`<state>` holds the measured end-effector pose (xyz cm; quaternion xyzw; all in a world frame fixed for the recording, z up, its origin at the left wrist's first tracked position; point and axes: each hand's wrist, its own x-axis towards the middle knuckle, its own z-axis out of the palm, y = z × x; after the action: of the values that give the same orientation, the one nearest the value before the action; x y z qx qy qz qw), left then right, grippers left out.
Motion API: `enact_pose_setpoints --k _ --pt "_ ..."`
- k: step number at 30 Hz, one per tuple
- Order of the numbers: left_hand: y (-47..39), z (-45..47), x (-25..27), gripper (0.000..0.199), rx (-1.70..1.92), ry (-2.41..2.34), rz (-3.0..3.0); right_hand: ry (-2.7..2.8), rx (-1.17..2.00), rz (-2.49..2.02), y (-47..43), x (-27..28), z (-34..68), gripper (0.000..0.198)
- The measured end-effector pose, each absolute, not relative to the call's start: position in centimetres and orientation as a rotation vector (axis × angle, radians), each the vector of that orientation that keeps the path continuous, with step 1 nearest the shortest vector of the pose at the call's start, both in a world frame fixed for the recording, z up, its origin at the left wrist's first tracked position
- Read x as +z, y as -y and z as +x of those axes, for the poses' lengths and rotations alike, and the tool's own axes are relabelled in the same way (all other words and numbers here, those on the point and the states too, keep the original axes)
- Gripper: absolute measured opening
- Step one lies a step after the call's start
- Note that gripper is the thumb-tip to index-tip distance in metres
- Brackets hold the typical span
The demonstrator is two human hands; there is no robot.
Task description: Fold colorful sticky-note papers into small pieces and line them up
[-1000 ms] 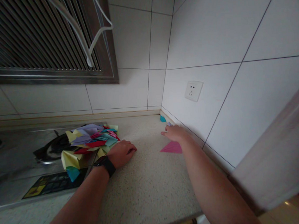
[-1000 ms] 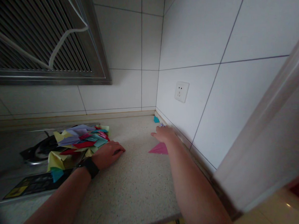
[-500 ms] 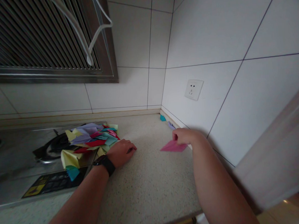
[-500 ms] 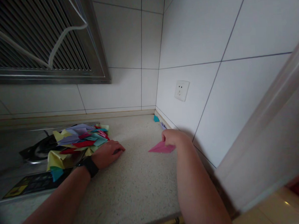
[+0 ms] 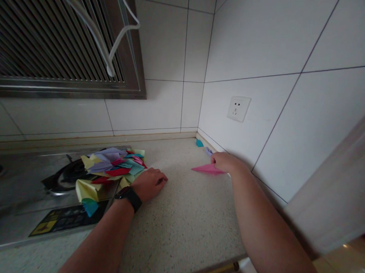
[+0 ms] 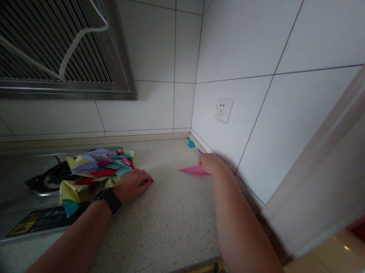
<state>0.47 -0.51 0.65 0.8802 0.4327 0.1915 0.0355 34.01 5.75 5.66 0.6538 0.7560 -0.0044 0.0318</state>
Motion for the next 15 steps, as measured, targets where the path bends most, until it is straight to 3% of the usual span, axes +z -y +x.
enact_pose_setpoints --k 15 --pt "0.57 0.43 0.58 0.023 0.611 -1.353 2.703 -2.379 -0.005 2.072 -6.13 5.20 34.16 0.027"
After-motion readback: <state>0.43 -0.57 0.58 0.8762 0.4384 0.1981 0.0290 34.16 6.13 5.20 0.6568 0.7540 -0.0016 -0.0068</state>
